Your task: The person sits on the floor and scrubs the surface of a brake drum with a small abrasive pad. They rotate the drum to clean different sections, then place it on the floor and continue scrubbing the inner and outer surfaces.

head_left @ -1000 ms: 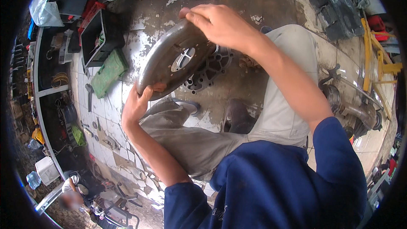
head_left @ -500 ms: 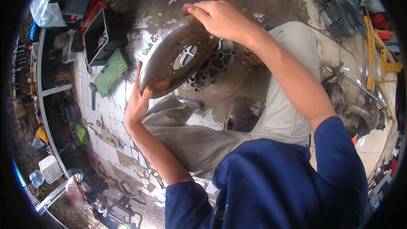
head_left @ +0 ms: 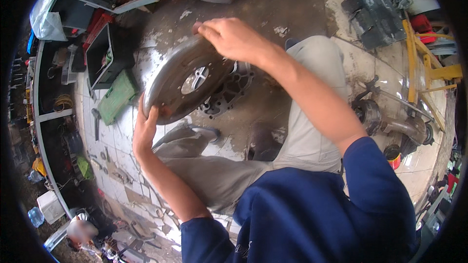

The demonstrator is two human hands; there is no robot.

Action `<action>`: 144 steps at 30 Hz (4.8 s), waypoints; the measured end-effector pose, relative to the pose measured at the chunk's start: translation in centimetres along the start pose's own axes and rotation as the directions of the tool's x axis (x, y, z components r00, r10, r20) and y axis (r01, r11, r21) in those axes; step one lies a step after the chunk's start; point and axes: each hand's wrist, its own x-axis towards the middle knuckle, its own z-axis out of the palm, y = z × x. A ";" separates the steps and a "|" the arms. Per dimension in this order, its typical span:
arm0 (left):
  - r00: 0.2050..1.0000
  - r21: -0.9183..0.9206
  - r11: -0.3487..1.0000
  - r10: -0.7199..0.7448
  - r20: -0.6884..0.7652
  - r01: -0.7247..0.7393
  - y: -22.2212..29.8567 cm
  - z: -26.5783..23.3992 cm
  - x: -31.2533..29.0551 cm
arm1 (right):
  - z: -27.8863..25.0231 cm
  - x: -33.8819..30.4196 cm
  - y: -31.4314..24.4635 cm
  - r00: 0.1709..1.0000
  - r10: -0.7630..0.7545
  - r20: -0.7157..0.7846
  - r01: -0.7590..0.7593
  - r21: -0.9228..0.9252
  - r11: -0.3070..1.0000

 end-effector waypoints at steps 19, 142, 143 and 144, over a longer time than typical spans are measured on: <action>0.987 0.120 0.981 0.158 -0.024 -0.154 2.8 1.7 -1.1 | -0.8 -0.8 -0.8 0.996 -0.083 0.014 0.082 0.055 0.995; 0.972 -0.378 0.896 -0.222 0.073 0.233 2.9 1.7 2.0 | 0.2 -0.5 0.0 0.999 0.026 -0.028 -0.022 0.122 0.992; 0.970 -0.367 0.899 -0.238 0.054 0.241 3.5 2.2 1.9 | 0.0 -0.5 0.1 0.999 0.032 -0.025 -0.029 0.117 0.993; 0.973 -0.377 0.897 -0.219 0.074 0.230 3.4 2.1 1.9 | 0.0 -0.5 -0.2 0.999 0.033 -0.020 -0.030 0.115 0.993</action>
